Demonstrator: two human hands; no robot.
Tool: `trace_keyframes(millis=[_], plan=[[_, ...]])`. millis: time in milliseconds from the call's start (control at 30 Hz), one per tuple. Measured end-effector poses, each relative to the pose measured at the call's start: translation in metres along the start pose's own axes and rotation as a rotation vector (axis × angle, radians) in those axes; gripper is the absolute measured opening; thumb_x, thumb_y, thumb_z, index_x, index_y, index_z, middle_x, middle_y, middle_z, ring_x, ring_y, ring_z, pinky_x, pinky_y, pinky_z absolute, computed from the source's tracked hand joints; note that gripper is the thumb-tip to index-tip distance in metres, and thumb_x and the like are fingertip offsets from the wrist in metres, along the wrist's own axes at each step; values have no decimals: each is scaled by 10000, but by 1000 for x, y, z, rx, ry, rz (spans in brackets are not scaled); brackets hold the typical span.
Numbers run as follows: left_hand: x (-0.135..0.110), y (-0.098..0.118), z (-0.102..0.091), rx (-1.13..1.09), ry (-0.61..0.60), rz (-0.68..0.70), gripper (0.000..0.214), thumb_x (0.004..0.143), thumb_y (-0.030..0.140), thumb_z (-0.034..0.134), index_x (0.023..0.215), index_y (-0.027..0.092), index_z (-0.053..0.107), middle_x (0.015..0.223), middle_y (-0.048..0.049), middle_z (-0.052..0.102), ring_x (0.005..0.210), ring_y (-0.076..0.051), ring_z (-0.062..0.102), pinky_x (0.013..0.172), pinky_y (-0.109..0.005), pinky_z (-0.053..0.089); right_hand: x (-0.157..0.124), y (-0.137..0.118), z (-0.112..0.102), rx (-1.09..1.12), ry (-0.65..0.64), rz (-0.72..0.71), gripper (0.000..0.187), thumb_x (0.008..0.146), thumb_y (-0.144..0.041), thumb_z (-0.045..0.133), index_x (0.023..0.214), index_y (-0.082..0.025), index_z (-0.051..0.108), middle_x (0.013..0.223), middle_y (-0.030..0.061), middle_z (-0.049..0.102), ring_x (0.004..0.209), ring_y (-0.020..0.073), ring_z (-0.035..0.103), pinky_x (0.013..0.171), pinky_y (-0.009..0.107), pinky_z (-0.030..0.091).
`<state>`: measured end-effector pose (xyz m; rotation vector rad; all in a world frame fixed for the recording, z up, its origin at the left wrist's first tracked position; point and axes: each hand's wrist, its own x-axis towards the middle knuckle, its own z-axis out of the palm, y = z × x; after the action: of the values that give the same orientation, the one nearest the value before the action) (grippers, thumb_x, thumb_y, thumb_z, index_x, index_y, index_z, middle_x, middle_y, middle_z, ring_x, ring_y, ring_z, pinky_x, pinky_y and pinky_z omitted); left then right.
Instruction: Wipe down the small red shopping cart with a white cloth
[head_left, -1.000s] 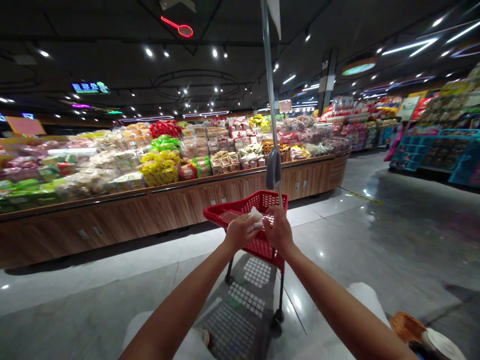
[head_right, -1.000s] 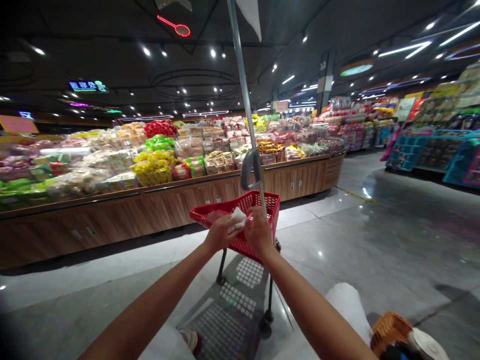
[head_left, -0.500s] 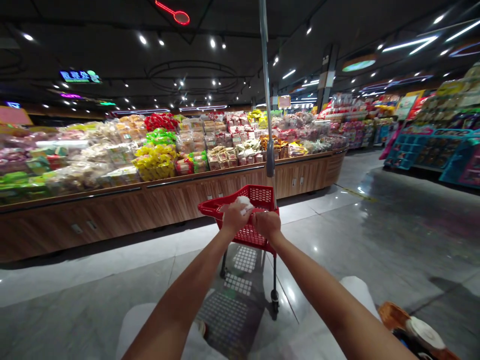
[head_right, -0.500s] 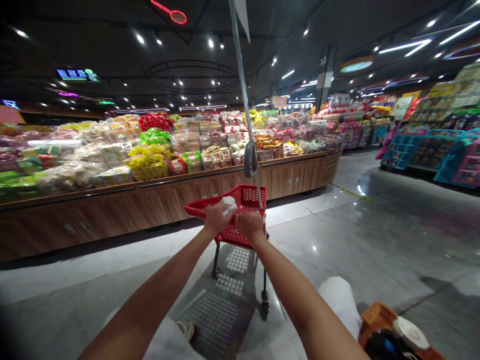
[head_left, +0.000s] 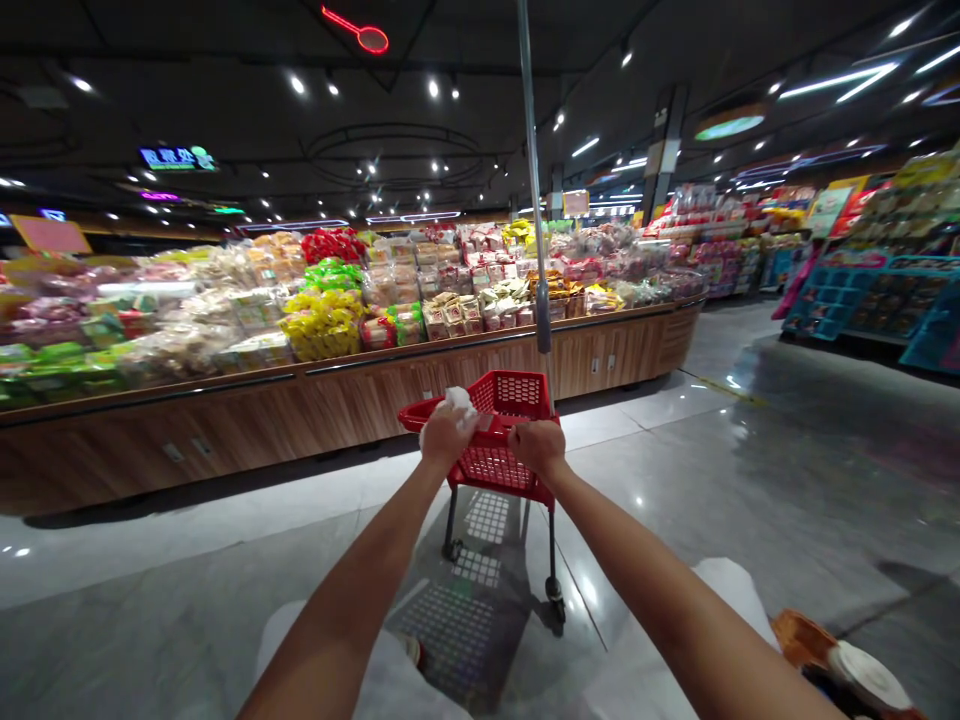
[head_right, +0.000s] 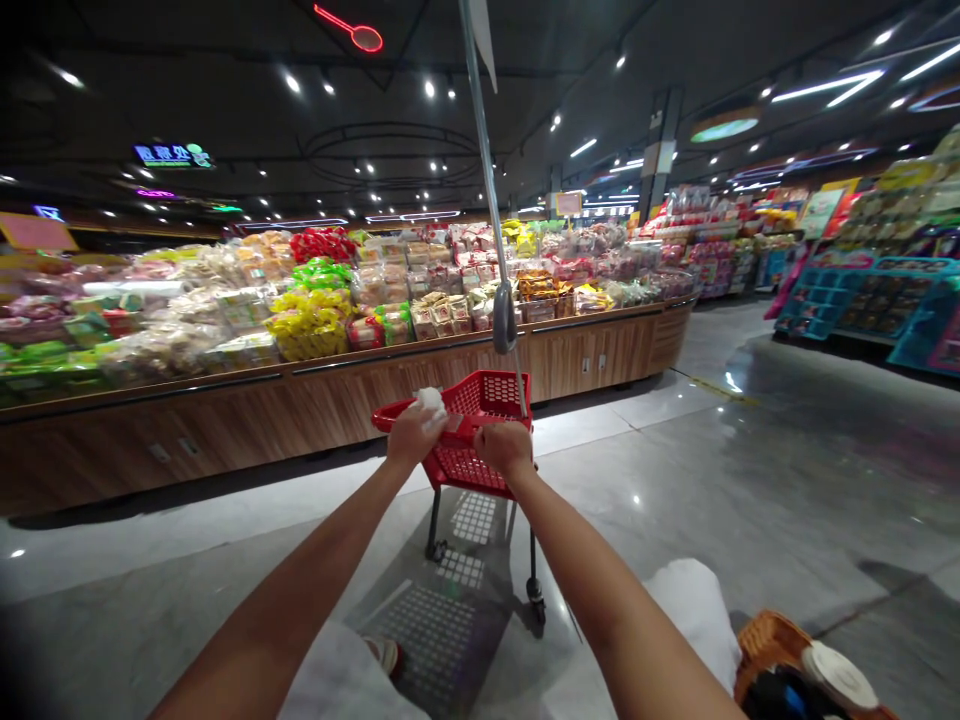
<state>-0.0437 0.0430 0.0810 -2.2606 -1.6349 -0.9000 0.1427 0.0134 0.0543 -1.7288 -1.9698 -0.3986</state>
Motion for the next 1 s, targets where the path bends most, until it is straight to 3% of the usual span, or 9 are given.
trace_keyframes(millis=[100, 167, 367, 433, 600, 733, 900, 1000], plan=[[-2, 28, 7, -30, -44, 64, 285, 883, 417, 541, 970, 197, 701, 935, -75, 669, 925, -219, 613, 878, -327, 455, 1, -2, 2, 20, 4, -19, 366, 886, -276, 421, 727, -146, 724, 750, 131, 728, 654, 204, 664, 609, 271, 386], [4, 28, 6, -49, -85, 97, 267, 881, 402, 543, 968, 207, 703, 941, -73, 672, 931, -217, 615, 887, -323, 450, 2, -1, 2, 29, 10, -32, 361, 889, -275, 425, 718, -153, 718, 743, 122, 728, 644, 196, 662, 609, 267, 383], [15, -31, -9, 33, -76, -71, 235, 875, 340, 540, 935, 180, 701, 912, -78, 688, 892, -215, 634, 832, -305, 465, 3, 1, 3, 21, 22, -51, 354, 883, -264, 430, 704, -156, 715, 725, 111, 726, 637, 188, 659, 594, 257, 373], [5, -34, -8, 44, -12, -101, 254, 890, 351, 515, 930, 180, 699, 922, -76, 684, 886, -210, 632, 822, -303, 466, 2, 0, 5, 18, 32, -40, 351, 878, -257, 431, 698, -155, 715, 719, 108, 725, 641, 184, 659, 599, 254, 377], [-15, 17, 9, -13, 17, -25, 266, 904, 370, 497, 917, 214, 712, 892, -68, 685, 866, -208, 625, 799, -305, 464, 3, -1, 9, 30, 56, -45, 357, 877, -261, 435, 678, -160, 713, 703, 109, 723, 617, 185, 654, 601, 258, 387], [2, 44, 11, -11, -47, 11, 313, 892, 414, 497, 831, 207, 724, 847, -79, 695, 843, -211, 631, 781, -311, 452, 5, 0, 9, 29, 63, -78, 332, 872, -257, 460, 674, -169, 712, 706, 97, 727, 614, 175, 654, 600, 243, 384], [27, 19, -1, 16, -132, -188, 405, 857, 525, 481, 851, 195, 715, 854, -92, 705, 834, -227, 651, 738, -317, 441, 5, 2, 6, 37, 53, -75, 293, 850, -250, 486, 672, -175, 707, 710, 91, 728, 615, 175, 655, 584, 240, 373], [28, 3, -4, 5, -166, -139, 424, 796, 569, 546, 954, 203, 693, 1007, -103, 689, 949, -245, 632, 777, -320, 440, 4, 1, 5, 33, 44, -67, 295, 849, -249, 479, 688, -175, 715, 721, 98, 729, 627, 183, 656, 580, 249, 372]])
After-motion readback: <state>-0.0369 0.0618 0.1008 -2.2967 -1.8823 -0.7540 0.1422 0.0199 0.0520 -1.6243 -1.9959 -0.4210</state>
